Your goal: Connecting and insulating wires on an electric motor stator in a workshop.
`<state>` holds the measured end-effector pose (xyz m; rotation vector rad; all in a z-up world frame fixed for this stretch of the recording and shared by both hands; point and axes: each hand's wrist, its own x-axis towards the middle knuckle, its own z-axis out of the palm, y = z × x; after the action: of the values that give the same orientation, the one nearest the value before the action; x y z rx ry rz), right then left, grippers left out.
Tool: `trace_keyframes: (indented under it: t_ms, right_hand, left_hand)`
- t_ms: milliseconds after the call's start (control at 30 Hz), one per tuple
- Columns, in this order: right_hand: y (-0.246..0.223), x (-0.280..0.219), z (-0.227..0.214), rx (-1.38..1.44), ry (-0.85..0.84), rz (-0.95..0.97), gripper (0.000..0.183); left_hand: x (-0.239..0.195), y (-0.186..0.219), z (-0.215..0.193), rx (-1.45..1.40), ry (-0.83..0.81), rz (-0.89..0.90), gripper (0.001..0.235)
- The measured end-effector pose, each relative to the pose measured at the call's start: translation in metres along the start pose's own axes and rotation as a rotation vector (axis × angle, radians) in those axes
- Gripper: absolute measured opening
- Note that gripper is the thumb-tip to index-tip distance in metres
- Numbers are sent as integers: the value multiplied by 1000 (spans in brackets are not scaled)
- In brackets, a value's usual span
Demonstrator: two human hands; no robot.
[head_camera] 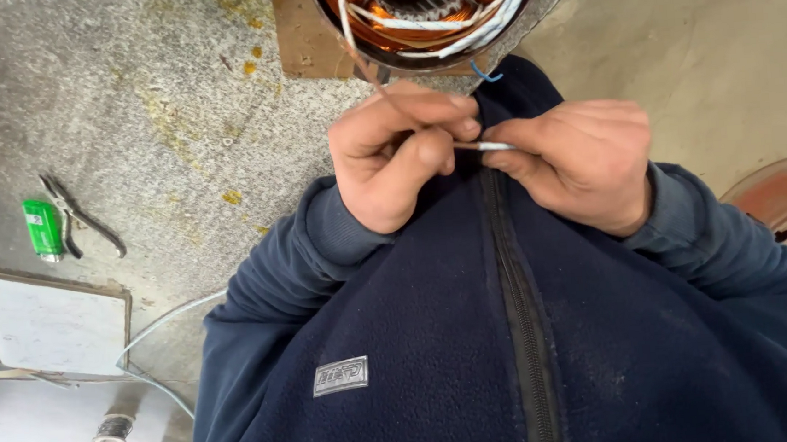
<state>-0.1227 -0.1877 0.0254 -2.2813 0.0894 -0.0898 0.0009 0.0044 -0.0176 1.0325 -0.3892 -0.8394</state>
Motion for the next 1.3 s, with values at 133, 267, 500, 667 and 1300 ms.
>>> trace_keyframes:
  t_ms: [133,267,500,667,1300]
  right_hand:
    - [-4,2,5,16,-8,26,18]
    - [1,-2,15,-39,-9,20,14]
    - [-8,14,7,-13,16,8,18]
    - [-9,20,6,76,-32,85,13]
    - [-14,36,19,1032,-376,471,25]
  left_hand:
    - [-2,-7,6,-19,64,-39,17]
    - [0,-9,9,59,-60,23,15]
    - [11,15,6,-264,-88,-170,33]
    - [-1,-7,11,-135,9,-190,27]
    - [-54,-12,4,200,-353,-16,33]
